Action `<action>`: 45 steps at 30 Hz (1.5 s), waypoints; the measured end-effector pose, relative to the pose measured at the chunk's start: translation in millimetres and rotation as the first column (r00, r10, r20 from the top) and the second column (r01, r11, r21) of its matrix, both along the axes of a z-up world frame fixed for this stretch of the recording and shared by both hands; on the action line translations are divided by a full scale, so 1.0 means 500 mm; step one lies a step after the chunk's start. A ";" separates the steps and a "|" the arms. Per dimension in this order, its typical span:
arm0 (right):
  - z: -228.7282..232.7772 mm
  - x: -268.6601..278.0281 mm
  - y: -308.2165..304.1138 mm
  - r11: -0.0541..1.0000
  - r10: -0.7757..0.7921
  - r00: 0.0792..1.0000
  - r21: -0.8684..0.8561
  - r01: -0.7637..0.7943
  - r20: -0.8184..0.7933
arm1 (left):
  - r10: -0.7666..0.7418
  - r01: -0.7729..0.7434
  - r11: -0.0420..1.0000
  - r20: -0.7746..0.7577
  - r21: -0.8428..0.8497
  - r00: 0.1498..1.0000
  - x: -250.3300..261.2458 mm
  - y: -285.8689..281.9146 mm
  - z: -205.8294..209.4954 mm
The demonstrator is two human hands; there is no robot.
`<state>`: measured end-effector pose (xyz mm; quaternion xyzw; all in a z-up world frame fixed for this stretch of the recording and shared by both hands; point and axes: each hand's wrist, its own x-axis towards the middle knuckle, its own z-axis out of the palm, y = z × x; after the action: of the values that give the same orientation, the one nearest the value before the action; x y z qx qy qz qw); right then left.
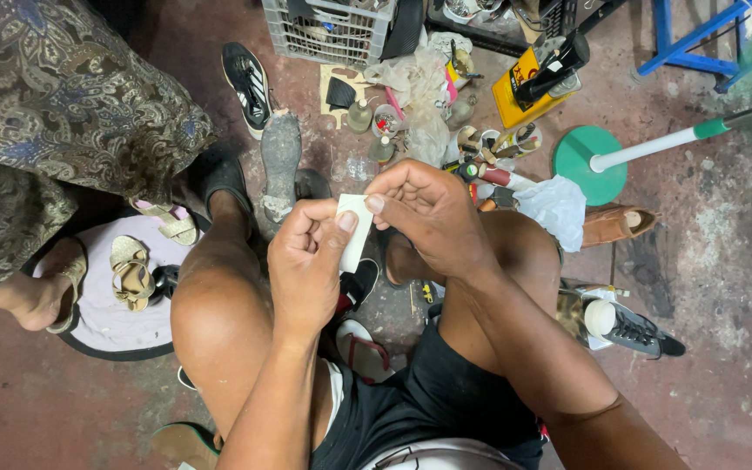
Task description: The person sits on the floor and repairs a black sneaker by applying a white strip to the sole. They use scissors to trim the strip and press it into place along the shoe's edge.
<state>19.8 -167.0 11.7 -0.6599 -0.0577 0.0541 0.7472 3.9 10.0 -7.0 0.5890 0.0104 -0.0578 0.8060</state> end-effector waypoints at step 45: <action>-0.015 -0.053 -0.205 0.862 -0.437 0.899 0.273 0.427 -0.025 | -0.093 0.037 0.926 -0.134 -0.376 0.987 0.027 0.012 -0.021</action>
<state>-6.8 -269.7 4.4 -0.5481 0.0708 -0.1354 0.8223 17.4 15.8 -17.8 0.4196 0.0400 -0.1293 0.8975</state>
